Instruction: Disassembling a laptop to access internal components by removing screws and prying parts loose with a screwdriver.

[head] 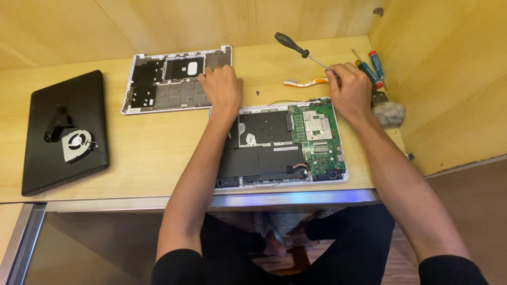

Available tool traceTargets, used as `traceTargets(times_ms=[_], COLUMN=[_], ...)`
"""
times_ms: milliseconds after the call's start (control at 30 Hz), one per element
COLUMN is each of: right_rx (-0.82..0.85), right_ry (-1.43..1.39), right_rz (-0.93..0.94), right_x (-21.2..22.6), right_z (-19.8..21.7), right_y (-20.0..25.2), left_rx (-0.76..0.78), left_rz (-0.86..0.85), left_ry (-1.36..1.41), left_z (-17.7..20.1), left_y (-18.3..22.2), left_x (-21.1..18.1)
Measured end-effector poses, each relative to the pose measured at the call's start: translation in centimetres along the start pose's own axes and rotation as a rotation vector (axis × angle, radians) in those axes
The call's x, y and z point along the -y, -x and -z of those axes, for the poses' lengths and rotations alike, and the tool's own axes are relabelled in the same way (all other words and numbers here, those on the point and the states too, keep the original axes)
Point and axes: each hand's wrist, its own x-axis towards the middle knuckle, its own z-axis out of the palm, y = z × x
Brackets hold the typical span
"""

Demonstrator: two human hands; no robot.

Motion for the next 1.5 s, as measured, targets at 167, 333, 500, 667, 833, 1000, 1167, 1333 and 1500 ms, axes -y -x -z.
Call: traceTargets(times_ms=[167, 333, 500, 667, 833, 1000, 1167, 1333, 1500], right_rx=[0.014, 0.017, 0.025, 0.042, 0.047, 0.042, 0.035, 0.047, 0.045], right_ry=[0.002, -0.014, -0.019, -0.009, -0.029, -0.025, -0.014, -0.014, -0.024], right_rz=[0.0, 0.0, -0.01, -0.03, -0.041, -0.04, -0.015, -0.019, -0.029], right_x=[1.0, 1.4, 1.6, 1.2, 1.1, 0.6, 0.4, 0.8, 0.7], right_z=[0.6, 0.9, 1.1, 0.8, 0.7, 0.5, 0.6, 0.7, 0.7], right_y=[-0.2, -0.5, -0.5, -0.4, -0.2, -0.3, -0.6, -0.4, -0.2], left_rx=[0.069, 0.087, 0.113, 0.16, 0.063, 0.117, 0.012, -0.022, -0.032], left_rz=[0.017, -0.069, -0.138, -0.103, -0.081, -0.179, -0.222, -0.216, -0.312], left_ry=[-0.059, -0.193, -0.113, 0.249, 0.531, 0.457, 0.284, 0.189, 0.184], left_z=[-2.8, 0.1, 1.5, 4.2, 5.5, 4.9, 3.4, 2.2, 2.1], left_y=[-0.7, 1.1, 2.3, 2.8, 2.5, 3.0, 2.5, 2.5, 2.4], left_x=[-0.1, -0.4, 0.8, 2.3, 5.0, 4.9, 3.9, 3.6, 3.6])
